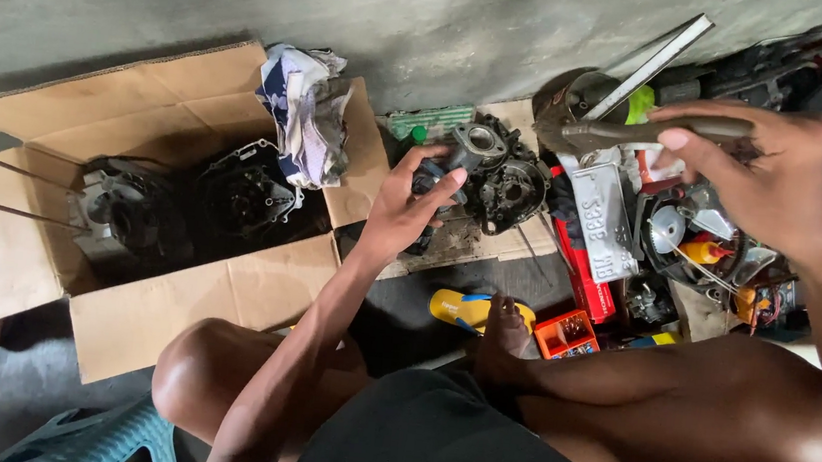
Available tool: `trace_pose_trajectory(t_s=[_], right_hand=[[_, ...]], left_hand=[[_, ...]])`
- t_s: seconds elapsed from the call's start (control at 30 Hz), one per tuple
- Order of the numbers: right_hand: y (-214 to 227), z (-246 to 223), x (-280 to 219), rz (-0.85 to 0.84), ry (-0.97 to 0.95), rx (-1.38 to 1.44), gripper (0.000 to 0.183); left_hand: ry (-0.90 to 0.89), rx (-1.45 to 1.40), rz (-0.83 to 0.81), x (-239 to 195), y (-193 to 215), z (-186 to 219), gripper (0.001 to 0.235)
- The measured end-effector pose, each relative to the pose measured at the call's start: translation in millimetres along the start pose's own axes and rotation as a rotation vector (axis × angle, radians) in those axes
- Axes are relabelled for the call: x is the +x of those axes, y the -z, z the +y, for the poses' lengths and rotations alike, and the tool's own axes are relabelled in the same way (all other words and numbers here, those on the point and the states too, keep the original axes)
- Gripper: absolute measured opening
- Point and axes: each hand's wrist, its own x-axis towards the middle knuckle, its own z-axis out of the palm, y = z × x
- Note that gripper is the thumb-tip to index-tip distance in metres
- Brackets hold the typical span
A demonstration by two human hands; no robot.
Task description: Cleaning a motorcycle engine component using a paintbrush to remove dirt and debris.
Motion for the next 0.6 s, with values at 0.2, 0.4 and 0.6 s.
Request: trace_pose_trajectory(t_s=[0.2,0.4,0.6], right_hand=[[0,-4,1,-0.026,0.020,0.056,0.028],[0,-4,0,0.056,0.008,0.107,0.032],[3,-13,0,0.092,0.058,0.008,0.027]], left_hand=[[-0.026,-0.088,-0.063,-1,-1,-7,0.069],[-0.161,-0.202,-0.109,4,6,-13,0.054],[-0.345,-0.134,-0.041,2,7,-8,0.049]])
